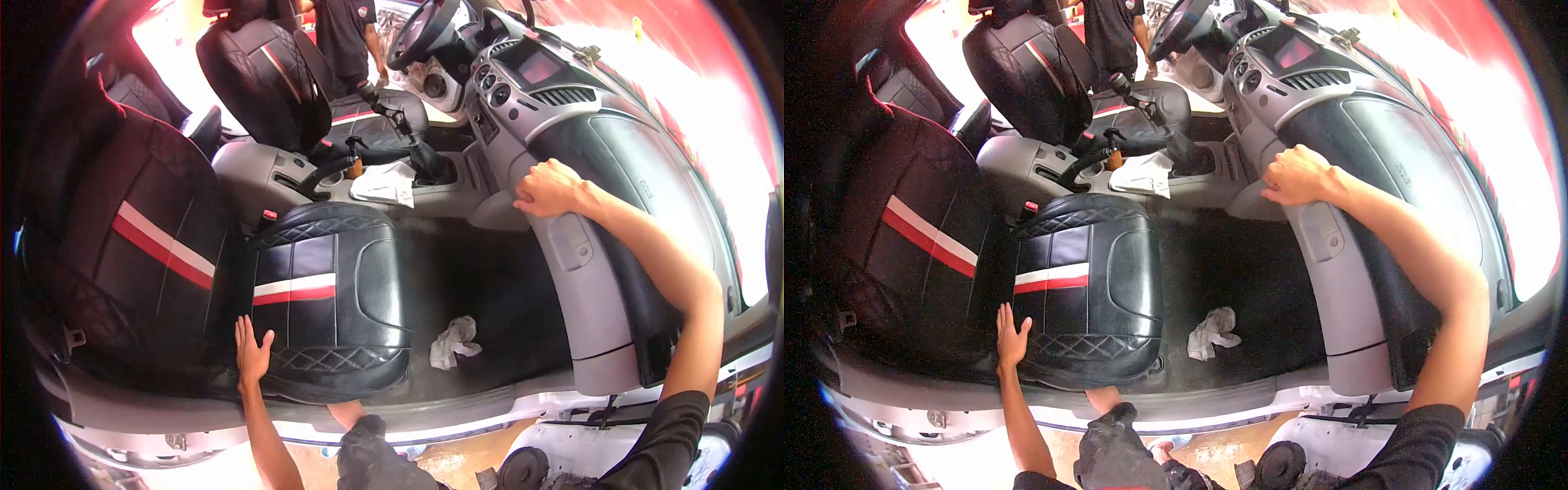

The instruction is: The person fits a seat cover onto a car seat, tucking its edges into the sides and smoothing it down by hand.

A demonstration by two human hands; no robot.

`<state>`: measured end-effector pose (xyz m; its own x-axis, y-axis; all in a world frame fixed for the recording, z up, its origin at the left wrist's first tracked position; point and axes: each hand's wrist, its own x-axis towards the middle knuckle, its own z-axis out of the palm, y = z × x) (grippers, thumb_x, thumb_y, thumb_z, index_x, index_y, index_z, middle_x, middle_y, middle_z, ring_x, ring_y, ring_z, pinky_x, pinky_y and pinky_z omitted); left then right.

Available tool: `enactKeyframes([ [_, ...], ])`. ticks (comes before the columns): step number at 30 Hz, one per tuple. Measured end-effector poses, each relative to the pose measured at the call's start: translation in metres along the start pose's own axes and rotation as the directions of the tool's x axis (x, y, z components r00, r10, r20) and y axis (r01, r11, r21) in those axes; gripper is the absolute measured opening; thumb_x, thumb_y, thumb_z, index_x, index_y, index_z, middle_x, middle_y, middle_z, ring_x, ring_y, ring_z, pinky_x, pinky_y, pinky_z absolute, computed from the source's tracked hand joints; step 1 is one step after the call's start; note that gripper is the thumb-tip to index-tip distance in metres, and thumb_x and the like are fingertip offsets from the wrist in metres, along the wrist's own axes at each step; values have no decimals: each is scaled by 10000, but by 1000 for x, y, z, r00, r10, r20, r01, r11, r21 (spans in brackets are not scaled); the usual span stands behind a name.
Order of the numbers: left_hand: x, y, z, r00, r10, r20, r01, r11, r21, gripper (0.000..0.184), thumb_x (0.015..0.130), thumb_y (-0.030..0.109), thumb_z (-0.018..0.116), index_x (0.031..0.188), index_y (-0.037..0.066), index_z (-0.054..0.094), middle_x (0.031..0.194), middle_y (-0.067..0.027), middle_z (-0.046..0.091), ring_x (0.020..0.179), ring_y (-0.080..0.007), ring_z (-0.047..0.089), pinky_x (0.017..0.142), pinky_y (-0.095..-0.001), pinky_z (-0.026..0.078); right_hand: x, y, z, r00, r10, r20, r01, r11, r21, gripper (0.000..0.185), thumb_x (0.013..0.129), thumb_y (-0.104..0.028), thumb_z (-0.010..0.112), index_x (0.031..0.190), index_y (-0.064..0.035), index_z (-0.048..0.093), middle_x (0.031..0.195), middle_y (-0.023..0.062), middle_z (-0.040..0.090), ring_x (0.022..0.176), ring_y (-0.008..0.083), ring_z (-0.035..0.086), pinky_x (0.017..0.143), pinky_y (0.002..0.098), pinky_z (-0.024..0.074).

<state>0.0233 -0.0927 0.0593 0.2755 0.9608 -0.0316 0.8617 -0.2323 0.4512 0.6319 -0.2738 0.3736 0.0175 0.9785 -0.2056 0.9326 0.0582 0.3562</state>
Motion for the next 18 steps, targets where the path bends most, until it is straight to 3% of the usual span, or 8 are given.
enactKeyframes([
  [3, 16, -22, 3, 998, 64, -20, -64, 998, -21, 765, 1031, 431, 547, 1597, 3, 259, 1679, -196, 224, 1556, -345, 205, 1262, -437, 193, 1, 0, 0, 1000, 17, 24, -16, 1000, -12, 384, 893, -430, 658, 756, -80, 739, 721, 153, 706, 758, 368, 709, 706, 481, 554],
  [6, 43, -47, 9, 998, 45, -42, -41, 996, 79, 729, 1046, 421, 519, 1602, 24, 263, 1680, -181, 233, 1556, -339, 209, 1262, -435, 192, 1, -2, -1, 999, 30, 38, -29, 999, -18, 384, 891, -431, 654, 754, -84, 744, 714, 157, 701, 754, 366, 710, 698, 483, 553],
  [9, 61, -60, 15, 999, 5, -33, -4, 1000, 24, 715, 1053, 432, 490, 1605, 43, 255, 1677, -168, 244, 1548, -351, 222, 1254, -451, 209, 1, 2, 6, 1000, -10, -9, 10, 999, -48, 359, 895, -410, 685, 716, -99, 693, 680, 108, 690, 699, 345, 689, 644, 469, 531],
  [12, 59, -61, 16, 999, -27, -44, 30, 998, 61, 705, 1061, 448, 457, 1614, 69, 238, 1683, -150, 238, 1546, -360, 224, 1249, -469, 217, 2, 5, 5, 1000, 4, -4, -4, 999, 43, 369, 885, -422, 654, 767, -86, 749, 730, 158, 708, 760, 368, 711, 703, 485, 557],
  [15, 54, -49, 21, 993, -100, -66, 108, 987, 119, 688, 1067, 463, 416, 1618, 90, 241, 1687, -149, 228, 1551, -358, 213, 1244, -530, 202, 2, 4, 2, 1000, 1, -3, 0, 1000, 24, 370, 885, -429, 654, 777, -90, 753, 741, 151, 714, 773, 366, 714, 721, 481, 563],
  [18, 35, -24, 24, 958, -283, -55, 288, 935, 209, 692, 1076, 500, 360, 1628, 109, 215, 1695, -157, 193, 1560, -369, 174, 1251, -554, 151, 3, 5, 2, 1000, 7, 5, -7, 1000, 27, 366, 886, -432, 655, 785, -95, 755, 744, 144, 717, 781, 363, 717, 731, 484, 566],
])
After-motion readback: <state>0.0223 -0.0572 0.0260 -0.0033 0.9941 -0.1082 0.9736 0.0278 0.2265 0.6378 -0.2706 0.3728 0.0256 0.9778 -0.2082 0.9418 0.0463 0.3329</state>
